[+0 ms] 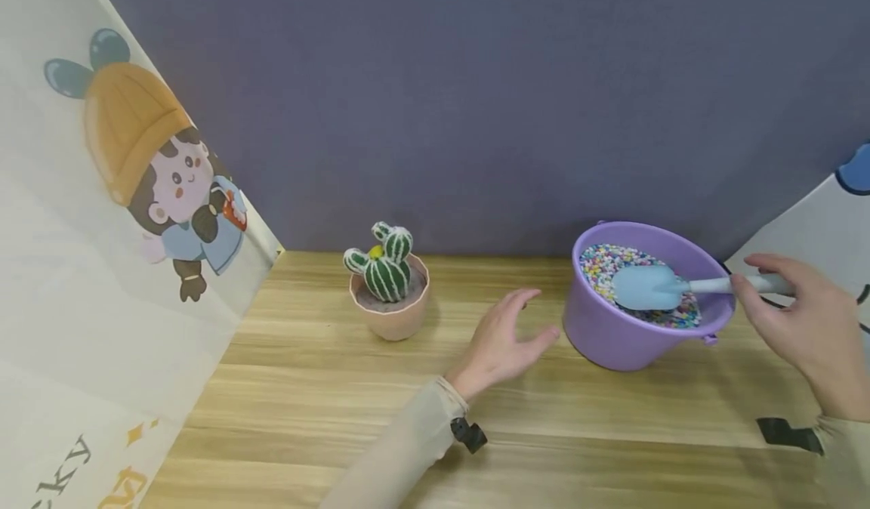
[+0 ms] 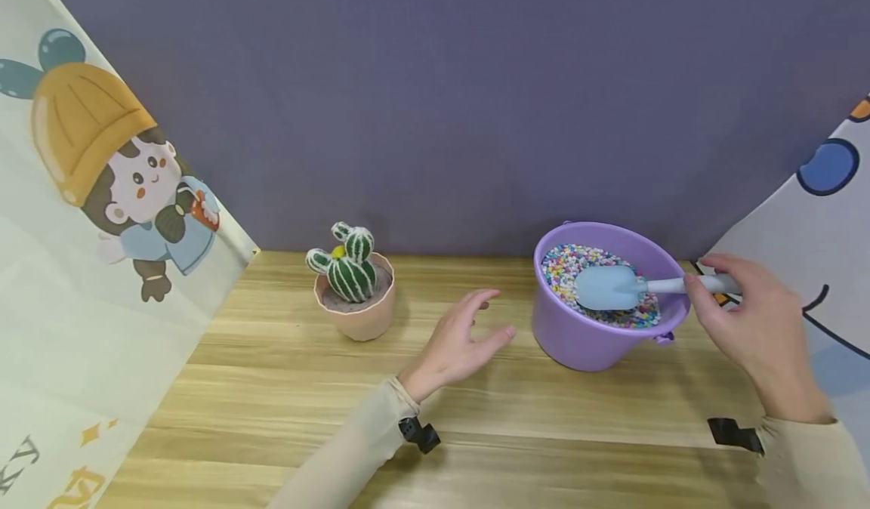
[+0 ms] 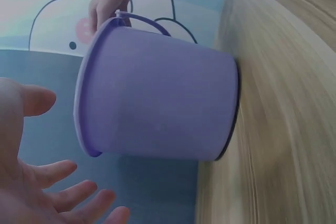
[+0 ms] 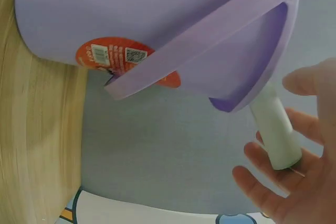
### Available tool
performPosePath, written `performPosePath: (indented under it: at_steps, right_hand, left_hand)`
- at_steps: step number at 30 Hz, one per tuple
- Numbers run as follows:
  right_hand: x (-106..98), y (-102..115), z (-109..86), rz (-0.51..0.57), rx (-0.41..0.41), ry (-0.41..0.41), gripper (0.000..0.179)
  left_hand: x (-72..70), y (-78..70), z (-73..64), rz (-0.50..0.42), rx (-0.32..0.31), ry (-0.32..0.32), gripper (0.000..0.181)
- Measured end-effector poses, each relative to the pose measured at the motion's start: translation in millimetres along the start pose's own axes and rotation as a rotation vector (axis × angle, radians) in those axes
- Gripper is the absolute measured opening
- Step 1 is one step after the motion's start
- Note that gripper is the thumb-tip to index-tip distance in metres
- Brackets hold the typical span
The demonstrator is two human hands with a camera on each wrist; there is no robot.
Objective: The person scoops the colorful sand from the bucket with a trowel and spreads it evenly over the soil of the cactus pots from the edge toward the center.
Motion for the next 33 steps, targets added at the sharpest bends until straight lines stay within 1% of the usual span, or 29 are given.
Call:
performPosePath:
  at_steps: [4,7,8,11,13,15,19,22,25,29,33]
  right_hand:
    - [3,-4,3.0,0.036,-0.048,0.041,0.037]
    - [5,-9,6.0,0.075,-0.045,0.078,0.035]
    - [6,-10,6.8,0.089,-0.037,0.093,0.035]
    - [9,-17,8.3,0.133,0.023,0.154,0.038]
    - [11,-20,7.8,0.148,0.065,0.198,0.040]
    - [13,-23,6.6,0.151,0.096,0.233,0.042]
    - [15,-24,4.7,0.146,0.106,0.256,0.039]
    - [17,-24,5.3,0.153,0.106,0.272,0.036]
    - [19,-23,6.4,0.156,0.108,0.294,0.036]
    - [19,-25,6.1,0.138,0.125,0.331,0.037]
    - [17,-27,6.0,0.111,0.156,0.334,0.039]
  left_hand:
    - [5.9,-3.3,8.5,0.011,0.003,0.001,0.069]
    - [9.1,-5.7,17.1,0.023,0.005,0.000,0.069]
    - [9.6,-6.6,20.7,0.027,0.008,-0.003,0.069]
    - [10.1,-10.1,32.5,0.037,0.022,-0.018,0.068]
    - [11.5,-13.3,40.6,0.041,0.040,-0.025,0.067]
    - [14.4,-17.4,47.3,0.049,0.058,-0.019,0.066]
    - [23.7,-22.6,57.7,0.072,0.076,0.011,0.071]
    - [28.2,-23.1,63.7,0.083,0.071,0.008,0.076]
    - [31.8,-23.9,69.0,0.095,0.081,0.004,0.081]
    - [35.8,-23.8,72.2,0.114,0.096,0.012,0.086]
    - [35.5,-20.8,73.4,0.105,0.082,0.002,0.086]
Point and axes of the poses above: each hand's wrist, its own z-axis towards the middle knuckle, its own x-axis out of the palm, y = z × x, the point moved 7 cm from there along z, towards the middle knuckle, and after that the axes turned 11 degrees about x, right-handed, at the moved point
